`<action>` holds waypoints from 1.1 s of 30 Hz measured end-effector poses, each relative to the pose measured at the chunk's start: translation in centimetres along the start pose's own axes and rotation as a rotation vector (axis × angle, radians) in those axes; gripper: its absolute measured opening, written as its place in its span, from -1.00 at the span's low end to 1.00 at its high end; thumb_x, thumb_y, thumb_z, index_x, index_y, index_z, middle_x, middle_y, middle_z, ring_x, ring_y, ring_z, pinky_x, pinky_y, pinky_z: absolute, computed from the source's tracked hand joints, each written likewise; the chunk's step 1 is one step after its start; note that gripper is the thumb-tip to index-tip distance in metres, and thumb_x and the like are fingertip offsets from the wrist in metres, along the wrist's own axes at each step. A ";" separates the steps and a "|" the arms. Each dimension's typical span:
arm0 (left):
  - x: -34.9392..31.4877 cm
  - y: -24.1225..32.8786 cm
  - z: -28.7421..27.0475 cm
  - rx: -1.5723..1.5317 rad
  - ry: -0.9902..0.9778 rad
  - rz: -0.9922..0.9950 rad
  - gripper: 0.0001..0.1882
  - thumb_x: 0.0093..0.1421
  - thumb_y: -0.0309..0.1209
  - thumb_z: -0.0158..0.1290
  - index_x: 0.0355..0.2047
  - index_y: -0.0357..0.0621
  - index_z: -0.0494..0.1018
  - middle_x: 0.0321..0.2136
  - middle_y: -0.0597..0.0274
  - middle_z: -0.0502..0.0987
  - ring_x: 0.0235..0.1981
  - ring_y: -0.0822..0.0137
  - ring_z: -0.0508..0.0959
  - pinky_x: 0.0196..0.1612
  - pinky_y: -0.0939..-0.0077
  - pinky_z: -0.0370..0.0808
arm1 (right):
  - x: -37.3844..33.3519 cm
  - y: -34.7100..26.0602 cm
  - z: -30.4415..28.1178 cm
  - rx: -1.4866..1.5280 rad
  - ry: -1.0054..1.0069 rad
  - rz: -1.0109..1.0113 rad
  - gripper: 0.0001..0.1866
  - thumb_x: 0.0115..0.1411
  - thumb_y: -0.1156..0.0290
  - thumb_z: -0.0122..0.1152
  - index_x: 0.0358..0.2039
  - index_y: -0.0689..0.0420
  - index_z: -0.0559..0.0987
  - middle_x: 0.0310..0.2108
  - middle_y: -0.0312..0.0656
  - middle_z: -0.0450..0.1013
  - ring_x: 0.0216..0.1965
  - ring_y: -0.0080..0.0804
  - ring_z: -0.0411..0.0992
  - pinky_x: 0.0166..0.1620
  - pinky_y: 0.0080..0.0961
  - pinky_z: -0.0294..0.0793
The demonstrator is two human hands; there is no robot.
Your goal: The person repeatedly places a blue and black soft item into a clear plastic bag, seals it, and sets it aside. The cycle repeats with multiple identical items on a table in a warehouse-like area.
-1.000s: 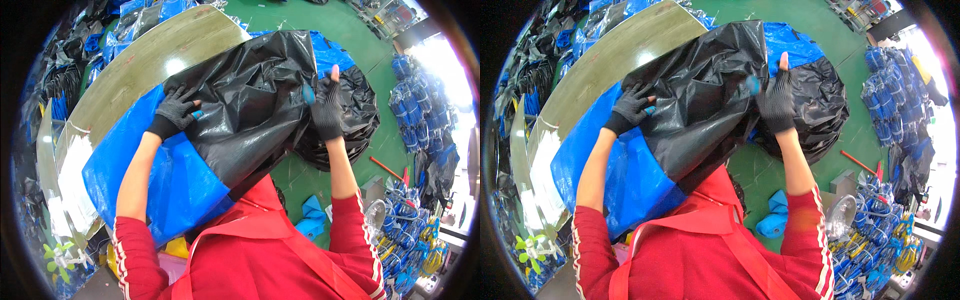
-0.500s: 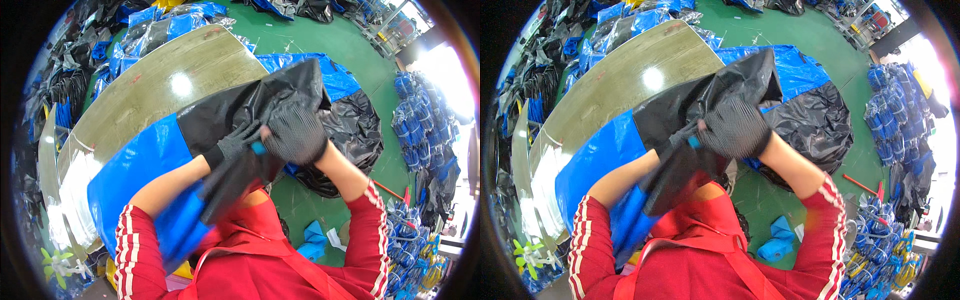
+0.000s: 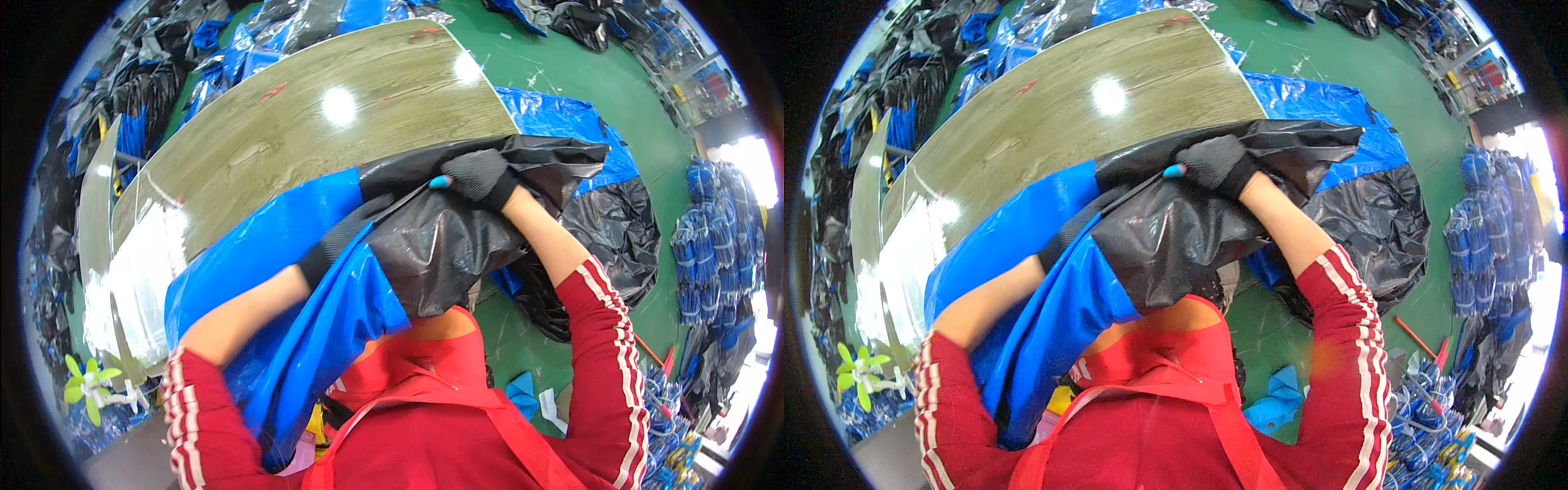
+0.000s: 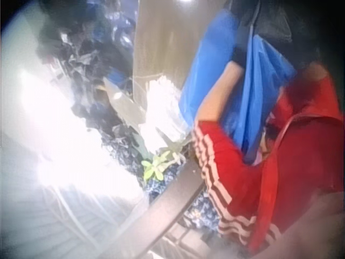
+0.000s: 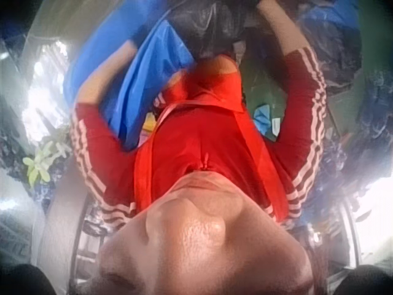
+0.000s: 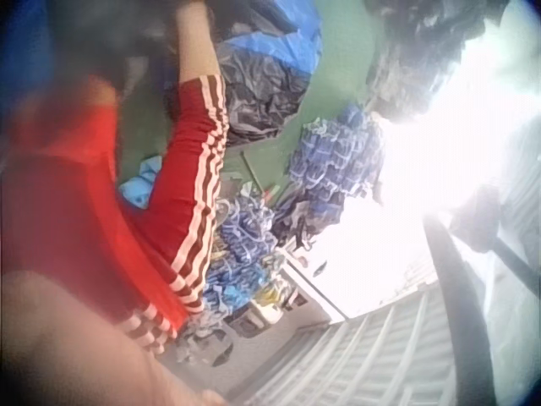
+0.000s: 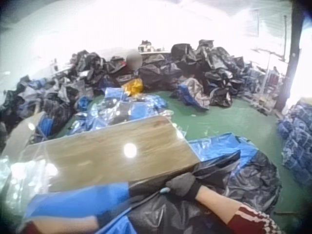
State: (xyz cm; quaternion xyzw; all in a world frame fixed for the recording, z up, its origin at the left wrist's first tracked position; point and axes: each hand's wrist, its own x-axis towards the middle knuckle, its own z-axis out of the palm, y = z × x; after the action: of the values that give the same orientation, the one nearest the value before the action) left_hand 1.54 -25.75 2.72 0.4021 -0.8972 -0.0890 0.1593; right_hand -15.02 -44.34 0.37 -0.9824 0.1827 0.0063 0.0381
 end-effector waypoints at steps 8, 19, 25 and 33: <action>-29.2 5.8 -11.1 0.239 0.044 -0.803 -0.55 0.23 -0.08 -0.04 -0.06 -0.19 0.40 -0.15 -0.12 0.39 -0.16 0.03 0.35 -0.12 0.11 0.25 | 1.3 2.1 1.3 0.032 0.000 0.231 -0.45 0.17 -0.27 -0.12 -0.25 -0.11 0.63 -0.28 -0.12 0.56 -0.25 -0.08 0.53 -0.16 -0.18 0.46; -42.3 11.0 -1.4 -0.345 1.491 -1.685 -0.56 0.27 -0.07 -0.02 -0.18 -0.28 0.46 -0.33 -0.07 0.52 -0.37 0.13 0.49 -0.32 0.20 0.37 | 2.0 1.6 0.1 0.112 -0.059 0.248 -0.45 0.17 -0.25 -0.08 -0.14 -0.11 0.62 -0.24 -0.04 0.55 -0.19 -0.02 0.51 -0.10 -0.18 0.46; -46.5 6.2 -2.0 0.298 0.407 -1.553 -0.60 0.26 -0.10 0.00 -0.40 -0.24 0.51 -0.51 -0.07 0.53 -0.54 0.04 0.47 -0.46 0.23 0.35 | 1.4 0.3 -0.9 0.066 -0.173 0.520 -0.48 0.23 -0.19 -0.15 -0.15 -0.12 0.62 -0.26 -0.04 0.55 -0.22 0.00 0.52 -0.14 -0.16 0.47; -30.0 8.8 -8.8 1.322 0.606 -1.292 -0.32 0.22 -0.02 -0.07 0.21 -0.22 0.15 0.05 -0.15 0.38 0.09 -0.14 0.38 0.20 -0.06 0.19 | 1.5 0.4 1.8 0.027 -0.048 0.496 -0.33 0.21 -0.31 -0.27 -0.15 -0.06 0.63 -0.20 0.02 0.54 -0.15 0.05 0.50 -0.06 -0.08 0.43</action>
State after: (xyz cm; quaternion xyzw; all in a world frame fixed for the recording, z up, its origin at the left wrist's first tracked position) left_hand 17.36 2.30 7.01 0.8314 -0.2934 0.4697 0.0459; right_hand -13.78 -45.10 -1.53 -0.9065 0.4174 0.0365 0.0527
